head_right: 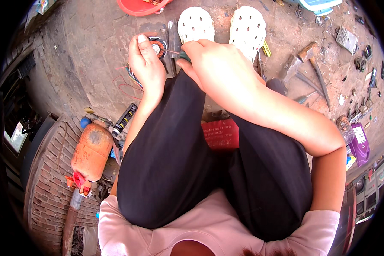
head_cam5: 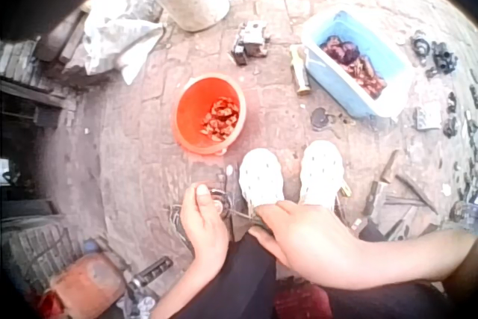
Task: The person sits on a low stool and uses a hammer and screwdriver to work on a small circular electrical component. They repeatedly strike the component with the hammer, then use the screwdriver to pry or adjust parts, and place the component into a red bowl.
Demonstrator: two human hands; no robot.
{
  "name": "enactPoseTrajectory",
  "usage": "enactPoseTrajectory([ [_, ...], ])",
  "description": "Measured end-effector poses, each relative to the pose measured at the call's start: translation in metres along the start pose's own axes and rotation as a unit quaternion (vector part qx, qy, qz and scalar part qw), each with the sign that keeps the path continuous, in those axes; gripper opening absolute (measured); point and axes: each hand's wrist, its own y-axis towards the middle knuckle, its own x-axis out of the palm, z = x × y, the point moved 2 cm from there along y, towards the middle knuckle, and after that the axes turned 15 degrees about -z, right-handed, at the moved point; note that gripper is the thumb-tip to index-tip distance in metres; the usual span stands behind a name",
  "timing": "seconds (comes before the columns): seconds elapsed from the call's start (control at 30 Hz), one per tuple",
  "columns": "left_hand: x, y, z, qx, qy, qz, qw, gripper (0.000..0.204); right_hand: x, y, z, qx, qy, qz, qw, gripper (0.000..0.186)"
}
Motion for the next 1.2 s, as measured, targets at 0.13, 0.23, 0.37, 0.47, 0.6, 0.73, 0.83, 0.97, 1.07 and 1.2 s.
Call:
enactPoseTrajectory([
  [0.13,-0.002,-0.003,-0.005,-0.011,0.020,0.013,1.000,0.035,0.009,0.004,0.007,0.054,0.033,-0.091,0.994,0.027],
  [0.23,-0.001,-0.004,-0.008,-0.026,0.020,0.017,0.999,0.034,0.015,0.007,0.009,0.064,0.058,-0.095,0.992,0.029],
  [0.37,-0.003,-0.003,-0.019,-0.040,0.025,0.036,0.998,0.034,0.021,0.012,0.011,0.058,0.141,-0.057,0.987,0.031],
  [0.47,-0.006,-0.003,-0.023,-0.051,0.004,0.046,0.998,0.034,0.025,0.012,0.011,0.057,0.147,-0.052,0.986,0.030],
  [0.6,-0.007,-0.005,-0.023,-0.059,0.001,0.050,0.997,0.035,0.027,0.012,0.012,0.048,0.162,-0.057,0.984,0.029],
  [0.73,-0.006,-0.006,-0.026,-0.068,-0.029,0.056,0.996,0.034,0.030,0.012,0.012,0.045,0.191,-0.063,0.979,0.029],
  [0.83,-0.006,-0.005,-0.031,-0.073,-0.038,0.060,0.995,0.035,0.034,0.012,0.013,0.047,0.195,-0.055,0.978,0.029],
  [0.97,0.004,-0.009,-0.029,-0.162,-0.210,0.057,0.962,0.034,0.047,0.025,0.016,0.051,0.224,-0.048,0.972,0.030],
  [1.07,0.005,-0.005,-0.022,-0.183,-0.233,0.051,0.954,0.036,0.044,0.028,0.015,0.054,0.218,-0.040,0.974,0.034],
  [1.2,0.003,-0.005,-0.022,-0.164,-0.221,0.054,0.960,0.037,0.029,0.019,0.014,0.072,0.170,-0.065,0.981,0.035],
])
